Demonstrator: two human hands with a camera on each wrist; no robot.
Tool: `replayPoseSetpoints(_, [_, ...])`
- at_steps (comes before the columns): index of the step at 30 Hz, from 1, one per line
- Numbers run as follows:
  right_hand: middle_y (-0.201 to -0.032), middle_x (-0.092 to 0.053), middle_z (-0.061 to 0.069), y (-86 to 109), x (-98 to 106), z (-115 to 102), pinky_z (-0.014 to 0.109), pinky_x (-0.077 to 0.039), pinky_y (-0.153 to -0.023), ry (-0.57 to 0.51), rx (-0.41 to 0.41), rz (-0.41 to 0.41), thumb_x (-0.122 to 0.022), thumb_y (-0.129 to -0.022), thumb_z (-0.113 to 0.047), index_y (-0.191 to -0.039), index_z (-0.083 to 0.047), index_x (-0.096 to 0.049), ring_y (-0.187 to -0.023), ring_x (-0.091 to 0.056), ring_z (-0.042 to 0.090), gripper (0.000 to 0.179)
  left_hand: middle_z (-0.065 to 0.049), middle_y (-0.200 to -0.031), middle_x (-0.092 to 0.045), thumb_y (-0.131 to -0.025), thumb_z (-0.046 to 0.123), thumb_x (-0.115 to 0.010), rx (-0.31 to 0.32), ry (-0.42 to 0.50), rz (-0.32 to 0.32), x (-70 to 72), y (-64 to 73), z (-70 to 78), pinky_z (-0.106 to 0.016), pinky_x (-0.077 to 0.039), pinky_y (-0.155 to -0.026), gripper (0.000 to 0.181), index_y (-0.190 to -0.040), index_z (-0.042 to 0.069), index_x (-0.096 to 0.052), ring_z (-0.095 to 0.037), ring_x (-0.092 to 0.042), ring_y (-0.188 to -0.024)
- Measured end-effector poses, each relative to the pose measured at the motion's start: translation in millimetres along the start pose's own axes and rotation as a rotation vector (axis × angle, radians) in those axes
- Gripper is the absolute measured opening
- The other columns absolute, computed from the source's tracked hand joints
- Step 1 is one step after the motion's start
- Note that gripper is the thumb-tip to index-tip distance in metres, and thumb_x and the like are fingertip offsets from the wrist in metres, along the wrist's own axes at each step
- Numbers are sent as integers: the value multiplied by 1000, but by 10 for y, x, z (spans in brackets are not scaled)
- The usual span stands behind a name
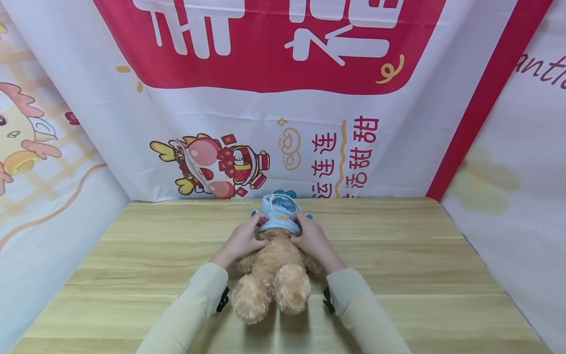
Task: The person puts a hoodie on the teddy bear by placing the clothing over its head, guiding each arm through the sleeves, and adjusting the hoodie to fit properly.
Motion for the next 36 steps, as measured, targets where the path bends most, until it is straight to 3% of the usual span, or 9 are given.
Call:
replayPoseSetpoints(4, [-95, -62, 9, 31, -1, 13, 34, -46, -77, 6, 61, 28, -66, -76, -1, -98, -7, -59, -86, -54, 19, 24, -7, -99, -64, -78, 17, -76, -7, -86, 34, -13, 9, 44, -38, -50, -77, 42, -115, 12, -55, -20, -61, -88])
replayPoseSetpoints(8, [-84, -53, 5, 57, 6, -3, 28, -38, -69, 20, 117, 40, -65, -75, 3, -86, -8, -59, -76, -45, 15, 16, -4, -93, -65, -76, 16, -77, -26, -148, 86, -20, 35, 72, -41, -47, -82, 38, -109, 13, -58, -19, -61, -84])
replayPoseSetpoints(14, [-90, -52, 7, 74, 19, 17, 30, -43, -74, 14, 98, 60, -65, -74, 5, -83, -7, -57, -83, -49, 18, 16, -5, -96, -66, -74, 13, -77, -72, -183, 139, -17, 62, 118, -49, -44, -93, 35, -104, 12, -58, -20, -61, -88])
replayPoseSetpoints(17, [-94, -53, 9, 68, 21, 25, 33, -46, -78, 16, 100, 68, -65, -74, 3, -83, -7, -56, -88, -52, 21, 16, -3, -91, -64, -73, 13, -77, -94, -216, 169, -6, 71, 134, -46, -46, -87, 33, -98, 13, -57, -19, -60, -84])
replayPoseSetpoints(20, [-92, -52, 8, 68, 30, 42, 31, -44, -76, 8, 100, 74, -65, -71, 5, -80, -7, -54, -86, -51, 20, 19, 1, -82, -60, -72, 14, -77, -127, -263, 199, -2, 82, 175, -39, -47, -73, 29, -90, 15, -54, -17, -56, -74])
replayPoseSetpoints(25, [-89, -51, 7, 74, 47, 67, 25, -39, -69, -60, 91, 76, -62, -66, 9, -71, -7, -49, -82, -48, 19, 22, 3, -73, -51, -74, 10, -74, -156, -312, 228, -15, 110, 233, -27, -33, -51, 29, -80, 16, -47, -14, -48, -62])
replayPoseSetpoints(31, [-90, -54, 9, 116, 68, 54, 25, -39, -73, -138, 121, 76, -60, -64, 11, -66, -6, -48, -85, -50, 22, 21, 2, -72, -48, -70, 4, -72, -192, -333, 290, -17, 133, 274, -24, -26, -47, 30, -78, 15, -45, -14, -45, -58])
replayPoseSetpoints(34, [-92, -55, 10, 146, 71, 44, 27, -41, -76, -151, 139, 75, -60, -64, 11, -66, -5, -49, -89, -51, 24, 20, 1, -76, -52, -69, 5, -72, -191, -326, 329, 9, 143, 281, -26, -30, -46, 27, -80, 15, -49, -15, -49, -59])
replayPoseSetpoints(36, [-95, -56, 11, 156, 66, 31, 31, -46, -81, -160, 144, 77, -63, -67, 10, -68, -5, -52, -94, -54, 26, 18, 0, -81, -54, -70, 8, -73, -155, -303, 333, 25, 138, 245, -28, -37, -48, 26, -84, 15, -52, -16, -53, -62])
Point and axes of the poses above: each hand's wrist, its own y-axis away from the middle knuckle, its own x-axis out of the back of the hand, z = x × y, the point moved 6 cm from there along -y, towards the middle knuckle
